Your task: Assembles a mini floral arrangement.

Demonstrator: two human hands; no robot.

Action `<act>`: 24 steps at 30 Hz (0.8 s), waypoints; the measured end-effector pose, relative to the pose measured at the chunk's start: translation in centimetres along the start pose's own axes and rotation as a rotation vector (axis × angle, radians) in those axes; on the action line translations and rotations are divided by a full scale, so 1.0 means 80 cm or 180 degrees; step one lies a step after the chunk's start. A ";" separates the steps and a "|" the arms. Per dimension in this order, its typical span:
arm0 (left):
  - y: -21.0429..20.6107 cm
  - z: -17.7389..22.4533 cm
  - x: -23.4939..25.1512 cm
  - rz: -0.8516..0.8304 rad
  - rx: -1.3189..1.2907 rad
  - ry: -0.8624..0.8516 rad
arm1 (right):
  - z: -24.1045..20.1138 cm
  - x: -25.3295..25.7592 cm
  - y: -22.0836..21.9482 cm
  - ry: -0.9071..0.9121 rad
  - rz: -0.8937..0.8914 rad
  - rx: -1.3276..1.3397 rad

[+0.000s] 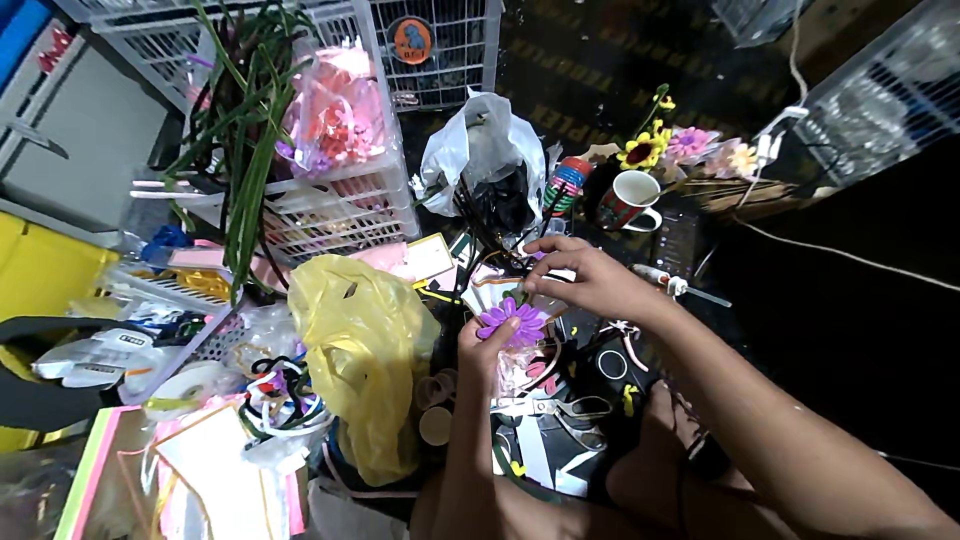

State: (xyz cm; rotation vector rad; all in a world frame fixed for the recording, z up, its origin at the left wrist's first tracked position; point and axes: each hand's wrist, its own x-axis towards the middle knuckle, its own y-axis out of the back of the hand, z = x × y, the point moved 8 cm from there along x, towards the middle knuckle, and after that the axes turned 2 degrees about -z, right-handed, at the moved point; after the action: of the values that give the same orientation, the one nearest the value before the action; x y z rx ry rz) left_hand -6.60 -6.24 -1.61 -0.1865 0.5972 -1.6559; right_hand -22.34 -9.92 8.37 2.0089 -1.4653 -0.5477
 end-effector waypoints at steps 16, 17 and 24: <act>-0.010 -0.002 -0.002 -0.0234 -0.0121 0.0143 | -0.007 0.004 -0.023 0.0135 -0.1003 0.0478; -0.011 -0.004 -0.002 -0.0295 -0.0158 0.0176 | -0.006 0.003 -0.023 0.0134 -0.0998 0.0504; -0.014 -0.008 -0.003 -0.0374 -0.0379 0.0295 | 0.005 0.001 -0.028 -0.0257 -0.1115 0.0713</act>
State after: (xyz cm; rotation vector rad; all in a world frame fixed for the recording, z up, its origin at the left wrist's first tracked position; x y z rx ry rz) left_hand -7.87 -5.72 -1.57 -0.2359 0.7684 -1.7506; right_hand -20.95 -9.61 6.57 2.4701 -1.2714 -0.6369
